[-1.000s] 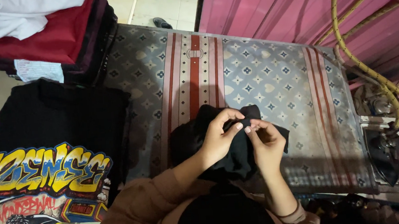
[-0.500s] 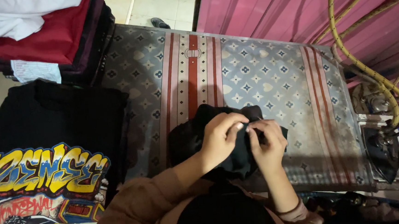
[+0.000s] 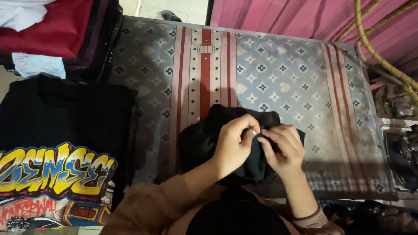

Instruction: The person folds several shirts on a patterned table. They handle a black t-shirt, a brown polo shirt, and a black graphic t-shirt, smoothing and folding each one by hand before placing it aside.

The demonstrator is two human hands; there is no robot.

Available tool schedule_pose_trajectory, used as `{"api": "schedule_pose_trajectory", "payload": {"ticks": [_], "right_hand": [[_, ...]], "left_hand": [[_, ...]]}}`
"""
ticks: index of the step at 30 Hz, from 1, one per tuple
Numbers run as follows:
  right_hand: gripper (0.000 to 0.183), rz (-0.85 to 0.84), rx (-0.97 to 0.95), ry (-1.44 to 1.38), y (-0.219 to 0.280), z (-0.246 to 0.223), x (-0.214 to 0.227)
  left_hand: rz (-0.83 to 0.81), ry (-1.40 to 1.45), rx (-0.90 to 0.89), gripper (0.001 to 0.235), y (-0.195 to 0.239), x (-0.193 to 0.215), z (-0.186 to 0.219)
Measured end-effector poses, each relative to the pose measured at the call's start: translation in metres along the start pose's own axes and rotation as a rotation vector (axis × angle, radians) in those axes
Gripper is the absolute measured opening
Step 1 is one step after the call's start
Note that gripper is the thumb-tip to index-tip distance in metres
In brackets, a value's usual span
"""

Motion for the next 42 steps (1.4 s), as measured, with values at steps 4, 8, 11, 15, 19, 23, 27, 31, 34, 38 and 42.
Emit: {"api": "schedule_pose_trajectory", "payload": {"ticks": [4,8,11,15,19,23,27,31,34,38,42], "right_hand": [[0.027,-0.008,-0.002,-0.034,0.007,0.008,-0.002],[0.026,-0.003,-0.028,-0.053,0.016,0.021,-0.005],[0.025,0.022,-0.051,-0.067,0.024,0.028,-0.002],[0.022,0.018,-0.134,-0.149,0.028,0.033,0.006],[0.02,-0.05,-0.278,-0.348,0.038,0.045,0.002],[0.021,-0.023,-0.317,-0.536,0.053,0.067,0.013],[0.038,-0.03,-0.566,-0.553,0.067,0.114,0.019],[0.055,-0.564,-0.463,-0.297,0.083,0.117,-0.008],[0.062,-0.697,-0.704,-0.544,0.104,0.117,-0.02],[0.068,-0.725,-0.876,-0.778,0.083,0.095,-0.037],[0.069,-0.698,-0.807,-0.561,0.083,0.095,-0.043]], "left_hand": [[-0.039,0.016,0.11,0.013,0.002,-0.004,-0.006],[-0.07,0.001,0.157,0.012,0.007,-0.007,-0.015],[-0.076,0.015,0.023,0.013,0.007,-0.008,-0.004],[-0.109,0.037,-0.002,0.029,0.007,-0.008,-0.005],[-0.159,0.221,0.187,0.033,0.014,-0.014,-0.034],[-0.181,0.011,0.048,0.034,0.009,-0.002,-0.018],[-0.477,-0.193,-0.294,0.035,0.014,0.004,0.015],[-0.369,0.047,-0.165,0.041,0.021,0.04,-0.002],[-0.27,-0.128,-0.073,0.034,0.035,0.059,-0.088],[-0.309,-0.276,0.197,0.038,0.045,0.035,-0.079],[-0.325,-0.508,0.315,0.036,0.048,0.019,-0.083]]}}
Point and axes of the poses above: each hand's wrist, its own y-axis away from the middle knuckle, its own x-axis out of the back of the hand, z = x × y, the point moved 7 cm from there along -y, towards the middle knuckle, and after that the axes turned 5 degrees about z, right-handed, at the moved point
